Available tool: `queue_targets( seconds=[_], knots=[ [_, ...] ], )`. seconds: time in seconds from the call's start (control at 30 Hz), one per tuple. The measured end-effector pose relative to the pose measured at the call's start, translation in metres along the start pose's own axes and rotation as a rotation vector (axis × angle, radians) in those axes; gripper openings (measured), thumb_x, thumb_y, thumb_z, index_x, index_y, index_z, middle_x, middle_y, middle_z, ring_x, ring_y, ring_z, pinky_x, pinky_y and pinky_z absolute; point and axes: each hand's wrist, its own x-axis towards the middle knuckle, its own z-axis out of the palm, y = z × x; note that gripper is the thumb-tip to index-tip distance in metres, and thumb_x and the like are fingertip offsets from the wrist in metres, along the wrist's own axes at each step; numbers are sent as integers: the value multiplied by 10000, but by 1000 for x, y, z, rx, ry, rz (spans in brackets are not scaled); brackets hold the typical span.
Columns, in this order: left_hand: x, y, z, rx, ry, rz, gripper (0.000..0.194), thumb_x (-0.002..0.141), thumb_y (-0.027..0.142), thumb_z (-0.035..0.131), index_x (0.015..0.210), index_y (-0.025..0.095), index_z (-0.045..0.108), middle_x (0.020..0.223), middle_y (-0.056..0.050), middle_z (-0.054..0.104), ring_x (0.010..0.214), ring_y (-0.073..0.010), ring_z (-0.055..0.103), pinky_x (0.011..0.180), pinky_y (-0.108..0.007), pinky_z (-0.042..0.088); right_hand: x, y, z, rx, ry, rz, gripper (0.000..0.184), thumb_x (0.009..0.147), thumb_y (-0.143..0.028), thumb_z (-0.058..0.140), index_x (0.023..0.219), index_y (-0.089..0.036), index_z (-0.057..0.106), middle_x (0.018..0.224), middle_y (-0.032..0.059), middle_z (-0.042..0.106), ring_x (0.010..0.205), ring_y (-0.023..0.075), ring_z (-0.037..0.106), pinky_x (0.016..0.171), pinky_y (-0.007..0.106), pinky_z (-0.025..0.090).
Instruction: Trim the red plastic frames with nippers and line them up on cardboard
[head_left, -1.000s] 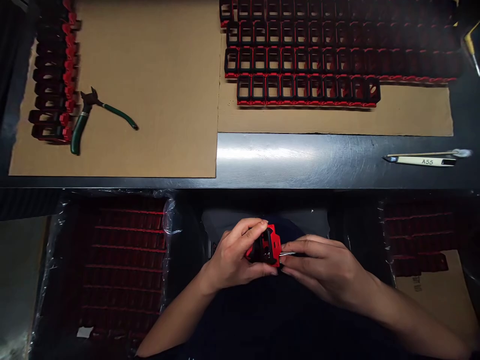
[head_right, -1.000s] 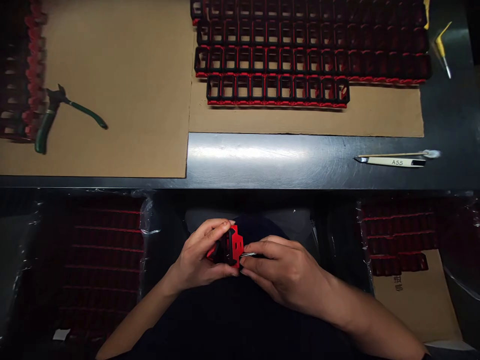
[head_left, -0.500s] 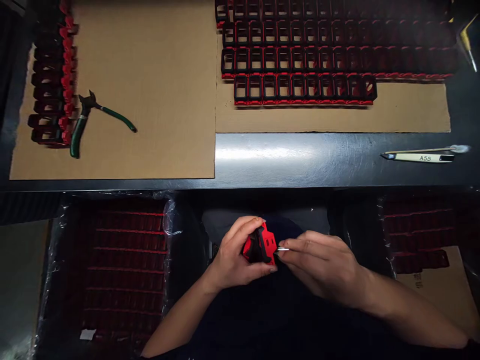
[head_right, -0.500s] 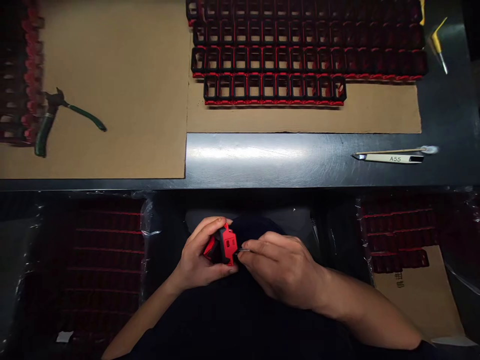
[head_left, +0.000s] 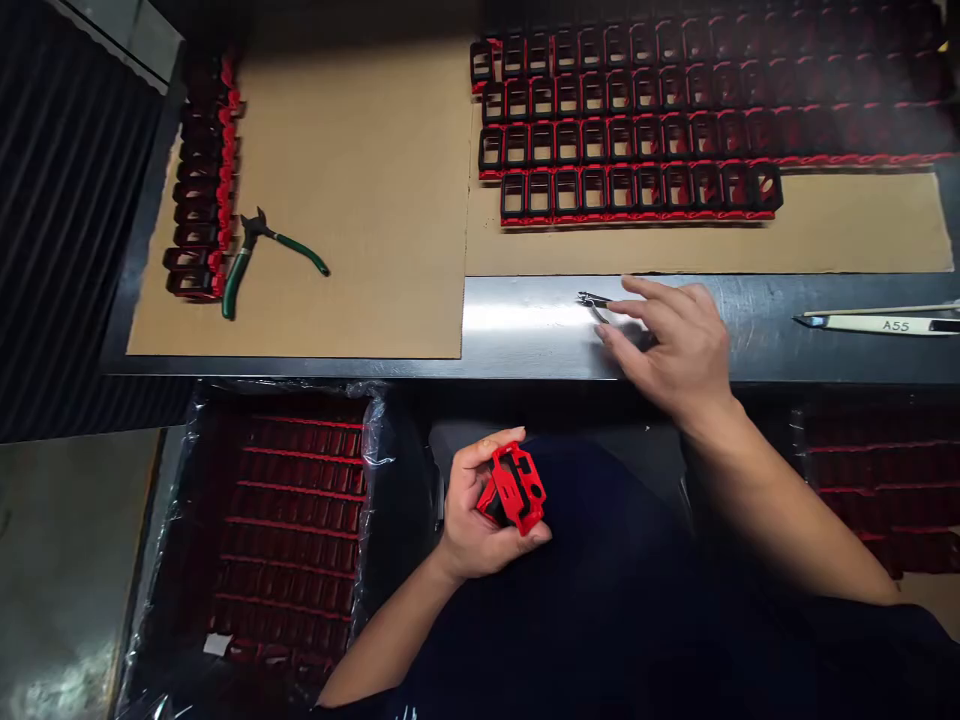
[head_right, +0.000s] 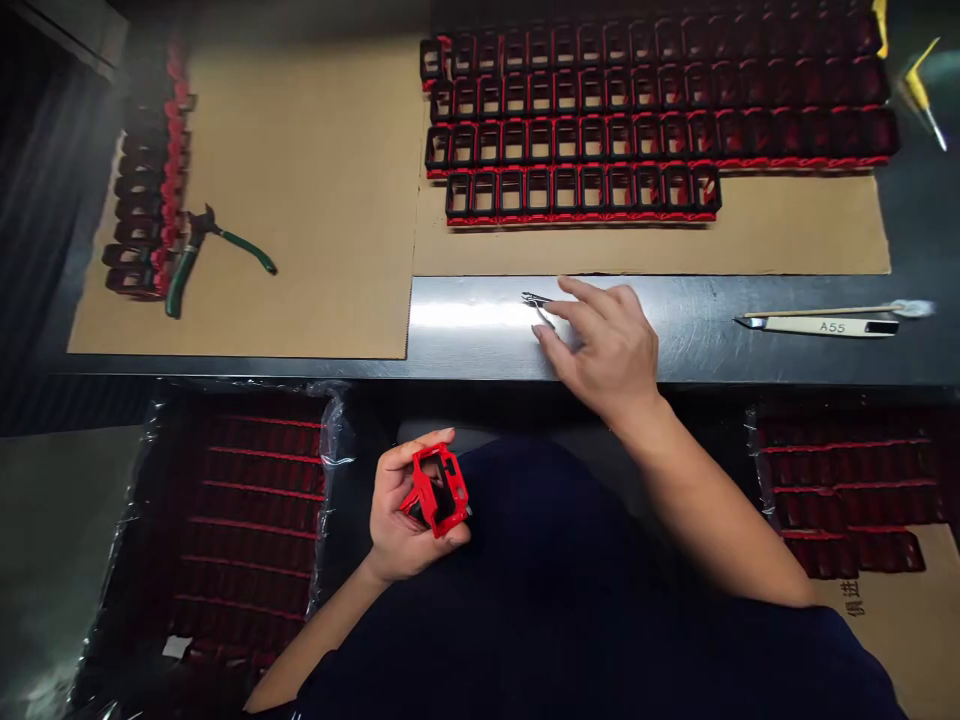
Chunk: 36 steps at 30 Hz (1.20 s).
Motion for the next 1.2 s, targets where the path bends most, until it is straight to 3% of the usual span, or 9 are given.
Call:
queue_targets(
  seconds=[0.07, 0.23, 0.37, 0.67, 1.2],
  knots=[
    [1, -2, 1, 23, 24, 64, 783, 767, 526, 828, 1376, 236, 432, 1311, -159, 620, 1234, -277, 640, 972, -406, 585, -12, -26, -16, 160, -18, 25, 73, 929, -219, 683, 951, -195, 748, 1060, 62, 737, 932, 248, 680, 859, 398, 522],
    [4, -9, 1, 118, -4, 275, 793, 790, 418, 843, 1430, 222, 417, 1291, -153, 639, 1217, -243, 661, 981, -386, 592, -47, -81, -35, 817, -573, 333, 216, 890, -160, 631, 1066, -195, 751, 892, 4, 733, 730, 115, 678, 620, 189, 530],
    [7, -9, -5, 261, -60, 372, 841, 760, 373, 871, 1451, 222, 417, 1273, -169, 665, 1168, -244, 694, 926, -377, 628, -55, -95, -26, 919, -732, 511, 206, 847, -175, 623, 986, -188, 775, 803, -29, 729, 640, 82, 657, 587, 138, 500],
    [15, 5, -11, 496, -122, 484, 697, 853, 368, 781, 1421, 181, 422, 1152, -177, 737, 1052, -242, 753, 792, -325, 663, -54, -96, -22, 988, -759, 595, 152, 851, -193, 632, 868, -150, 776, 721, -25, 717, 596, 68, 655, 563, 95, 469],
    [17, 8, -13, 476, -182, 473, 681, 846, 362, 785, 1396, 163, 436, 1133, -194, 749, 1040, -251, 759, 788, -323, 663, -54, -89, -29, 982, -873, 528, 178, 896, -201, 620, 941, -131, 777, 622, -52, 612, 526, 34, 485, 513, 105, 357]
  ],
)
